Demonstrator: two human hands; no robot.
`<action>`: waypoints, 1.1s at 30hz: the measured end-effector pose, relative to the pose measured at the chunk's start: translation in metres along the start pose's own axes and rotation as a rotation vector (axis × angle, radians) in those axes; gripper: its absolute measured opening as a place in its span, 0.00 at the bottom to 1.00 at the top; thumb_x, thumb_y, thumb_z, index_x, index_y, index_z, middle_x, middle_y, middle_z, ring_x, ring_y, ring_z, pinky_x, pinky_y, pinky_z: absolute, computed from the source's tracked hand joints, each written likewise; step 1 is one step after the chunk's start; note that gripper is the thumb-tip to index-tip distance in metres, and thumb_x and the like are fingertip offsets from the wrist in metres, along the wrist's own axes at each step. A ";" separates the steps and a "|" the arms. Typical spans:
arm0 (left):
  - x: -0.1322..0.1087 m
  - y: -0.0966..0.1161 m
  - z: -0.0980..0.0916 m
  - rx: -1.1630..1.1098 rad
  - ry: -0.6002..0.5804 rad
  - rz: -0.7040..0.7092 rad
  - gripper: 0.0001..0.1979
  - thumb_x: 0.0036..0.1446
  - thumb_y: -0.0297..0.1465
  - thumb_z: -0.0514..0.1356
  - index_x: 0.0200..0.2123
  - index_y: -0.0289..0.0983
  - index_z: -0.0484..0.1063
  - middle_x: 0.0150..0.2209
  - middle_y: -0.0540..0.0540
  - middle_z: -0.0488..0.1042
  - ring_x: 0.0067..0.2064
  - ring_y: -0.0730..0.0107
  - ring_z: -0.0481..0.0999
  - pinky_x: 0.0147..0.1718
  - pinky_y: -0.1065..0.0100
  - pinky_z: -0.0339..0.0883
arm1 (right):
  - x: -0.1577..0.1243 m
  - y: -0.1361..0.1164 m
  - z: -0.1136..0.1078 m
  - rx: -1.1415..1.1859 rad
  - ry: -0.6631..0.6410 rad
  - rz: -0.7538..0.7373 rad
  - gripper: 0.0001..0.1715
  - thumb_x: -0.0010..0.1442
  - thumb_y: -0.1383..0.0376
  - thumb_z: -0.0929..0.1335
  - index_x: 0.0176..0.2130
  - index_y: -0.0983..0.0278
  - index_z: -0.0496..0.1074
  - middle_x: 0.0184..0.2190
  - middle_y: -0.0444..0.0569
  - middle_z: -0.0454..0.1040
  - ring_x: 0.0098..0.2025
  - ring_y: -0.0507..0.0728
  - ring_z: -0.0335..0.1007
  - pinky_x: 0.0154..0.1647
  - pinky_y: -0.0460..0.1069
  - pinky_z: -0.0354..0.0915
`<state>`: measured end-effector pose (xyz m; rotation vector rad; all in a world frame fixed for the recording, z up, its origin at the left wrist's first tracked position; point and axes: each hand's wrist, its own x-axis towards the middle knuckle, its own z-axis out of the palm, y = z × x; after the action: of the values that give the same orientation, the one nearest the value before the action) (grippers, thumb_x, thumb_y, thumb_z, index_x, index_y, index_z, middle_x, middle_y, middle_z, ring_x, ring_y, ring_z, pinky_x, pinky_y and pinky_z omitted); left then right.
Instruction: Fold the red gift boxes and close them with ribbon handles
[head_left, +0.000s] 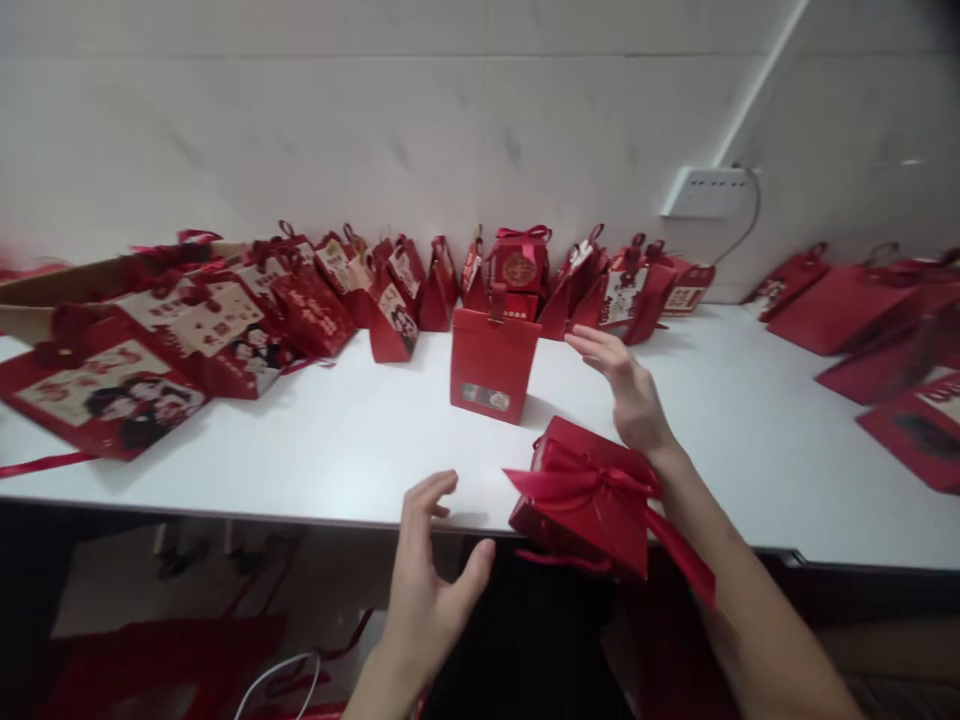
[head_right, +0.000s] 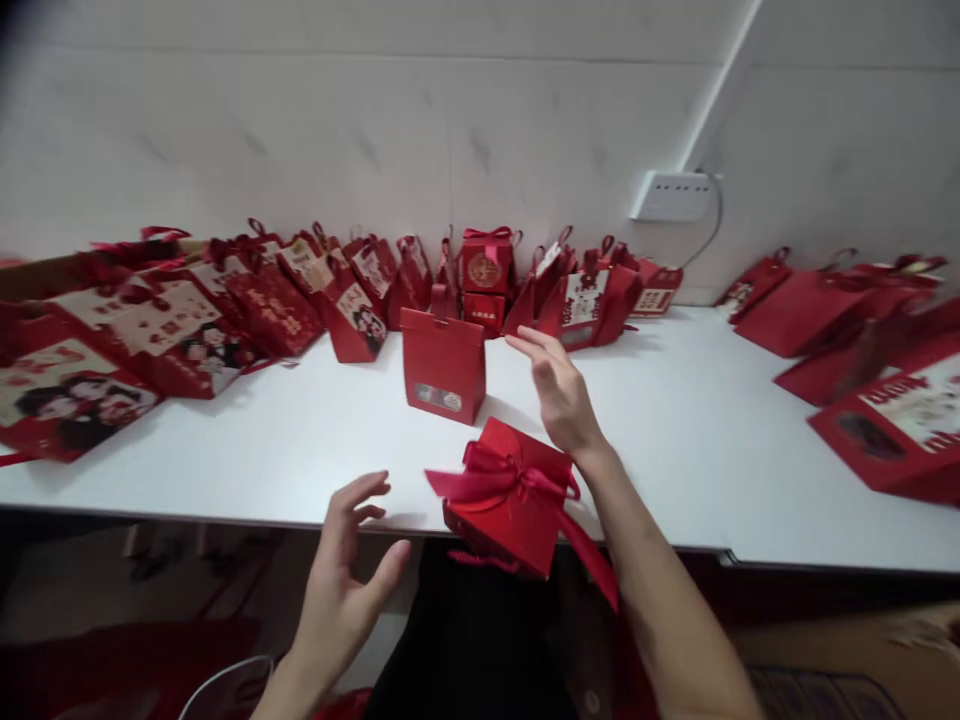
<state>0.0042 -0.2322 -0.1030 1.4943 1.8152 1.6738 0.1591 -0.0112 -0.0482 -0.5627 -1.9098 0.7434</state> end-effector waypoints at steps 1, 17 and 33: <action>0.004 -0.001 0.004 0.009 -0.016 0.026 0.25 0.57 0.33 0.60 0.57 0.44 0.58 0.56 0.42 0.63 0.57 0.59 0.65 0.50 0.60 0.66 | -0.015 -0.008 -0.010 0.085 0.038 0.044 0.37 0.60 0.37 0.53 0.51 0.55 0.71 0.58 0.51 0.63 0.59 0.63 0.61 0.58 0.61 0.60; 0.033 0.005 0.029 -0.207 -0.693 0.102 0.58 0.36 0.36 0.74 0.66 0.49 0.45 0.66 0.39 0.51 0.65 0.45 0.54 0.62 0.45 0.53 | -0.060 -0.029 -0.003 0.462 -0.053 0.444 0.17 0.59 0.52 0.67 0.36 0.61 0.77 0.35 0.48 0.78 0.41 0.57 0.74 0.49 0.55 0.67; -0.006 0.012 0.048 -0.134 -0.504 0.147 0.39 0.53 0.35 0.65 0.65 0.49 0.52 0.64 0.43 0.60 0.63 0.52 0.61 0.59 0.52 0.62 | -0.107 -0.055 -0.023 0.552 0.401 0.599 0.33 0.61 0.41 0.56 0.37 0.61 0.75 0.39 0.51 0.78 0.42 0.59 0.75 0.49 0.57 0.68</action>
<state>0.0490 -0.2108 -0.1100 1.8184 1.3315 1.2849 0.2211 -0.1145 -0.0683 -0.8583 -1.0905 1.3654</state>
